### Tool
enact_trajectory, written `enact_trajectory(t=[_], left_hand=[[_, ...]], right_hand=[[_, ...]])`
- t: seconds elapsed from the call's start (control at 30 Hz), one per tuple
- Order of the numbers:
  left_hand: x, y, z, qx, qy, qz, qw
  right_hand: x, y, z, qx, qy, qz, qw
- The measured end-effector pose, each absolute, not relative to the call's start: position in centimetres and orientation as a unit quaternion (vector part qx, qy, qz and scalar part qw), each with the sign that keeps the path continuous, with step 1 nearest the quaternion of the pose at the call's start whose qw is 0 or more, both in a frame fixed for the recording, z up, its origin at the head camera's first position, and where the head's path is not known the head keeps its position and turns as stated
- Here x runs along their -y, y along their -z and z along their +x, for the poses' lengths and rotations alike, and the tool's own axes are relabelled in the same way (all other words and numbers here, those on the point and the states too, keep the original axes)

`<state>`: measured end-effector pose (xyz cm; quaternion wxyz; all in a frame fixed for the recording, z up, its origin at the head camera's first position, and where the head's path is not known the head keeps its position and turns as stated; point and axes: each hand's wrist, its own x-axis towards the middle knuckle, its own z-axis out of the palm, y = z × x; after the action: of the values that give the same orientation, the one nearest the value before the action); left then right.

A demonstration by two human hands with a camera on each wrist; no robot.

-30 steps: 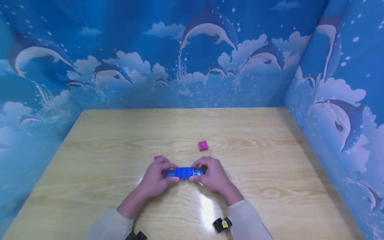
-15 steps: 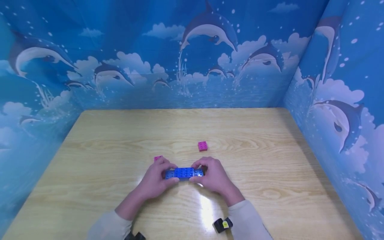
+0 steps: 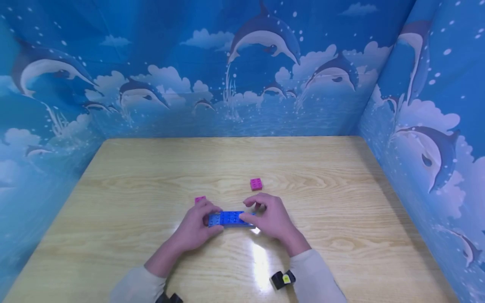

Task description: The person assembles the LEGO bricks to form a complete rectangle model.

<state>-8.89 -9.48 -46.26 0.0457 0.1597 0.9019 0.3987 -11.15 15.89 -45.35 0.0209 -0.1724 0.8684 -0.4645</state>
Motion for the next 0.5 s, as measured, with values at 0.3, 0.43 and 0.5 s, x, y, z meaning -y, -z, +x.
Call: enact_trajectory(t=[0.3, 0.43, 0.5], left_hand=[[9.6, 46.6, -8.9, -0.898, -0.405, 0.167, 0.036], [9.7, 46.6, -8.9, -0.897, -0.408, 0.165, 0.038], [9.7, 46.6, -8.9, -0.897, -0.408, 0.166, 0.036]], right_hand=[[-16.7, 45.0, -13.1, -0.878, 0.449, -0.158, -0.053], [-17.1, 44.9, -14.2, -0.881, 0.447, -0.14, -0.061], [-17.2, 44.9, -14.7, -0.882, 0.45, -0.13, -0.064]])
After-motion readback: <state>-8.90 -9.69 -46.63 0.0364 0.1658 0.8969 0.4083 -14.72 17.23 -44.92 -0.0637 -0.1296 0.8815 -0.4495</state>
